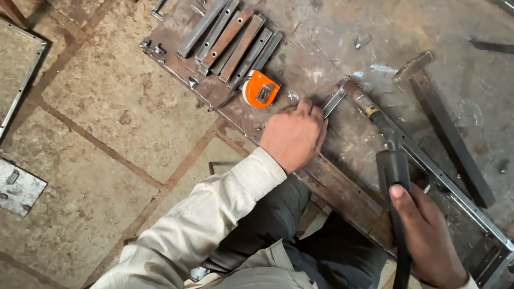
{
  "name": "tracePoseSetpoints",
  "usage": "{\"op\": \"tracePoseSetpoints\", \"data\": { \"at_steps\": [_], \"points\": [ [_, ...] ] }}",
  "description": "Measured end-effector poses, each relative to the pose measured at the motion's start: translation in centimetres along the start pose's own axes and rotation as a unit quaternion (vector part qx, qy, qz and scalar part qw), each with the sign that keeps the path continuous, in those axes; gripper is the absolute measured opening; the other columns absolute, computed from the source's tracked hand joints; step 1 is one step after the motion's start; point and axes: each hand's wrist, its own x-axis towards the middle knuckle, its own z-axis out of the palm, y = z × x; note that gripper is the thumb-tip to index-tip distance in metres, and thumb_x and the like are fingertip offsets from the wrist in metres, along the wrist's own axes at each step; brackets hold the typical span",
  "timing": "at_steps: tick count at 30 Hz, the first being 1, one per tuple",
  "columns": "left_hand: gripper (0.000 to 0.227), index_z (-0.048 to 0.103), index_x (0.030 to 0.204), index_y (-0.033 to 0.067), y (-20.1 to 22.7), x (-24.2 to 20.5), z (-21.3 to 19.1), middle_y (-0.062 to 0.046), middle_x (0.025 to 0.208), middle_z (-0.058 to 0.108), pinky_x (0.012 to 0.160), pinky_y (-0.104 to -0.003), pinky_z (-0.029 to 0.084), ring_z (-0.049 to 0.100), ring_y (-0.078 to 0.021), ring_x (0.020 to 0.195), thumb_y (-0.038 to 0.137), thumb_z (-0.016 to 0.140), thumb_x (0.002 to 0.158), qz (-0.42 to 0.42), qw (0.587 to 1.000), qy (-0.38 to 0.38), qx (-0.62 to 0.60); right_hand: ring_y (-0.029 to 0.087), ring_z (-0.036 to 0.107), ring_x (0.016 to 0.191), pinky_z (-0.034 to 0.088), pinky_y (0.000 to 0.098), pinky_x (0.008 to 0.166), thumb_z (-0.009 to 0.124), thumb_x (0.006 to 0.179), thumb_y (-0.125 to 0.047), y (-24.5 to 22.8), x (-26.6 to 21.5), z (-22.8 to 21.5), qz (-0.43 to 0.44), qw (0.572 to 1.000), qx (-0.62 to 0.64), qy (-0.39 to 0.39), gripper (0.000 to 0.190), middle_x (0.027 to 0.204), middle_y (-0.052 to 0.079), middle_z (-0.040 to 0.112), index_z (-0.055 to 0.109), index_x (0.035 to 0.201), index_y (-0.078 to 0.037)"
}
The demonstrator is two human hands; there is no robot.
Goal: Assembling, measuring, and welding a rectangular metal frame at a workshop bench.
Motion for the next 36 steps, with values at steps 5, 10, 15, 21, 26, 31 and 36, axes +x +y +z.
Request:
{"op": "tracePoseSetpoints", "data": {
  "at_steps": [5,10,15,21,26,31,36],
  "points": [
    [0.022,0.064,0.085,0.0041,0.2,0.0,-0.3,-0.016,0.086,0.066,0.065,-0.042,0.058,0.071,-0.032,0.072,0.024,0.063,0.095,-0.004,1.0,-0.002,0.003,0.013,0.047,0.05,0.038,0.0323,0.046,0.053,0.102,-0.042,1.2,0.3,0.3,0.018,0.999,0.016,0.031,0.045,0.063,0.004,0.052,0.062,0.116,-0.001],
    [0.02,0.064,0.086,0.0043,0.1,-0.1,-0.2,-0.015,0.088,0.066,0.067,-0.041,0.058,0.071,-0.0312,0.074,0.022,0.063,0.093,0.001,1.0,0.001,0.0,0.013,0.05,0.05,0.04,0.0314,0.047,0.051,0.101,-0.042,0.2,-0.3,0.6,-0.002,1.0,0.013,0.025,0.044,0.063,0.004,0.055,0.062,0.117,-0.003],
    [0.019,0.064,0.085,0.0041,0.1,0.0,-0.3,-0.015,0.089,0.067,0.065,-0.041,0.057,0.071,-0.0311,0.074,0.022,0.063,0.093,-0.005,1.0,0.002,-0.008,0.013,0.048,0.051,0.039,0.0313,0.047,0.051,0.102,-0.042,0.4,-0.2,0.4,-0.012,1.0,-0.009,0.026,0.043,0.062,0.005,0.055,0.063,0.116,-0.003],
    [0.022,0.064,0.086,0.005,0.1,0.0,-0.2,-0.015,0.087,0.065,0.065,-0.042,0.057,0.07,-0.0313,0.073,0.025,0.064,0.096,-0.001,1.0,0.01,-0.014,0.014,0.052,0.053,0.041,0.0318,0.048,0.052,0.102,-0.04,1.5,0.6,-0.5,0.02,0.999,-0.003,0.034,0.038,0.065,0.004,0.055,0.061,0.106,-0.004],
    [0.024,0.063,0.083,0.0048,-0.1,-0.1,0.1,-0.016,0.085,0.064,0.061,-0.045,0.055,0.069,-0.0326,0.071,0.025,0.066,0.095,-0.008,1.0,-0.009,-0.027,0.015,0.053,0.052,0.044,0.0314,0.049,0.051,0.104,-0.037,0.9,1.2,-1.6,-0.017,0.997,-0.069,-0.003,0.035,0.064,0.005,0.058,0.058,0.095,-0.004],
    [0.017,0.064,0.089,0.0055,-0.6,-0.4,0.4,-0.016,0.087,0.066,0.067,-0.048,0.055,0.069,-0.0349,0.078,0.022,0.068,0.089,0.011,0.999,-0.016,-0.043,0.015,0.053,0.053,0.044,0.0328,0.049,0.053,0.103,-0.035,0.1,1.9,-3.3,-0.028,0.993,-0.117,-0.009,0.034,0.066,0.004,0.056,0.058,0.095,-0.002],
    [0.019,0.065,0.09,0.0038,-0.5,-0.4,0.2,-0.019,0.091,0.068,0.067,-0.047,0.054,0.068,-0.0352,0.079,0.021,0.072,0.085,0.014,0.999,-0.007,-0.042,0.017,0.053,0.051,0.044,0.0342,0.05,0.054,0.1,-0.035,-2.3,1.6,-3.4,0.015,0.99,-0.137,-0.002,0.03,0.063,0.007,0.054,0.063,0.114,-0.01]
  ]
}}
